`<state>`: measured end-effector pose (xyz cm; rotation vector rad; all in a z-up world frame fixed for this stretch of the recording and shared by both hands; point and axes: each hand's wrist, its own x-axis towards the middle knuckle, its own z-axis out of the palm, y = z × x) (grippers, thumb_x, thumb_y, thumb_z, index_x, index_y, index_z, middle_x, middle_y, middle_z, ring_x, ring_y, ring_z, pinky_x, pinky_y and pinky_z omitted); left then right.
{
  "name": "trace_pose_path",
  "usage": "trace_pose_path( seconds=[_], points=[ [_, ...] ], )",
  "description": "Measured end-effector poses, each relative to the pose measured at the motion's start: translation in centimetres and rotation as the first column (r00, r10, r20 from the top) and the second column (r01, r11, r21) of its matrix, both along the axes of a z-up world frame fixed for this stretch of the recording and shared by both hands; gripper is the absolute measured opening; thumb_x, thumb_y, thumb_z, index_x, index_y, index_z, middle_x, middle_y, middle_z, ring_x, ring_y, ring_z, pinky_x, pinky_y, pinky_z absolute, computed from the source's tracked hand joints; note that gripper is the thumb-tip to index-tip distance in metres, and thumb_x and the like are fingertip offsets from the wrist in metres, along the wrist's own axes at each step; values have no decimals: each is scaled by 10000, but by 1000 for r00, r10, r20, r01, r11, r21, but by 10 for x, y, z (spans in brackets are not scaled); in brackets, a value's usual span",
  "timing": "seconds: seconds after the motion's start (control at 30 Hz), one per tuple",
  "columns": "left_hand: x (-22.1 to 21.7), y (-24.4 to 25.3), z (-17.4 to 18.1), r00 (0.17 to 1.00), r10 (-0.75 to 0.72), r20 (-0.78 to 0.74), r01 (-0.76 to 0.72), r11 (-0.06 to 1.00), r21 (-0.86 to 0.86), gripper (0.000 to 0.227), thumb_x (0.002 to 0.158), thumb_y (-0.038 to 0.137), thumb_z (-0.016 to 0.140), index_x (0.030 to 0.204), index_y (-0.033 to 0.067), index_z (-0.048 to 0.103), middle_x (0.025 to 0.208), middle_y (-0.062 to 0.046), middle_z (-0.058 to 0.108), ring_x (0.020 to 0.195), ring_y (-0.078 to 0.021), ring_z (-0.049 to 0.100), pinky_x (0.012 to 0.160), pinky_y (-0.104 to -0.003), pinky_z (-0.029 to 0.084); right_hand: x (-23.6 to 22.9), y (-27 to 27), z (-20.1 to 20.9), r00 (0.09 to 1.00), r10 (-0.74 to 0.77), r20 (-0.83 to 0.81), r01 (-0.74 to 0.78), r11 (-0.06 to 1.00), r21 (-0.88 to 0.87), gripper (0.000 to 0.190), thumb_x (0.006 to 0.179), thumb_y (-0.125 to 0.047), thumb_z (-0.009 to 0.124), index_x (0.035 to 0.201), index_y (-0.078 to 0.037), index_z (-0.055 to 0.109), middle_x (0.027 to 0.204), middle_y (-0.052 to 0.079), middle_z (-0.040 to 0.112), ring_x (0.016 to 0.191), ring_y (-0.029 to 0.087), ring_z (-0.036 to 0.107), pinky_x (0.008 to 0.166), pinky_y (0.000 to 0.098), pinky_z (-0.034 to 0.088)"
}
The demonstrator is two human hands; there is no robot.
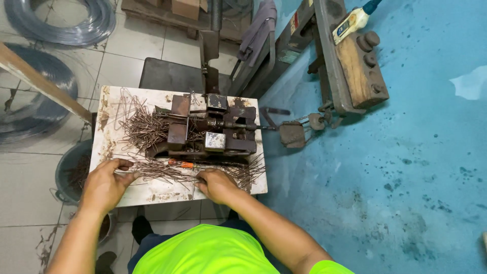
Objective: Manually forming metal wires using a hand-cranked machine
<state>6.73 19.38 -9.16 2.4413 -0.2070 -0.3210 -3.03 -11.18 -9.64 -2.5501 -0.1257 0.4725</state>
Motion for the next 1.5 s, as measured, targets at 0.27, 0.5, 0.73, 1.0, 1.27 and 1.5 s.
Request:
trace_pose_path(
  seconds=[0.27,0.5,0.73,1.0,1.27,1.5],
  points=[
    [0,-54,153,926,0,-377,-16,999,-41,204,896,233,743,1099,213,756,1005,-39,819,837,-178,743,795,-325,517,7,15,38,942,7,337,-77,977,196,441,973,-246,619,1330,9,575,1217,193,609,1059,390,630,892,490,523],
    [4,-70,151,877,-109,-469,-148,866,-478,214,822,57,808,1023,24,740,921,-125,783,892,-190,709,806,-299,512,6,7,56,841,-20,540,-122,966,226,264,1008,-189,602,1170,5,674,1033,163,696,933,306,669,829,430,580],
    [9,-79,94,853,-164,-496,-311,604,-734,215,841,32,758,1040,28,678,853,-72,682,762,-158,595,722,-269,453,-7,-17,95,837,-66,543,-103,956,275,170,969,-176,655,1090,-58,670,964,114,611,887,333,642,758,427,541],
    [6,-96,106,831,-164,-532,-428,423,-799,236,886,110,734,1107,63,665,877,-92,711,707,-130,638,651,-267,496,-2,-41,111,864,-166,475,17,953,303,114,981,-176,623,1043,-84,652,886,120,648,847,374,683,731,437,564],
    [7,-103,134,984,-17,-179,-135,590,-796,199,923,88,771,1082,-20,720,884,-170,727,852,-179,694,844,-319,551,0,-61,156,922,-359,142,269,862,430,182,925,-188,698,1017,-32,707,866,184,691,794,243,673,679,351,586],
    [16,-118,127,986,23,-164,-152,516,-843,191,945,133,765,1091,20,715,854,-157,734,849,-160,712,853,-304,566,14,-76,145,901,-423,93,316,789,527,170,907,-144,715,1027,-24,722,852,146,661,788,180,615,681,301,592]
  ],
)
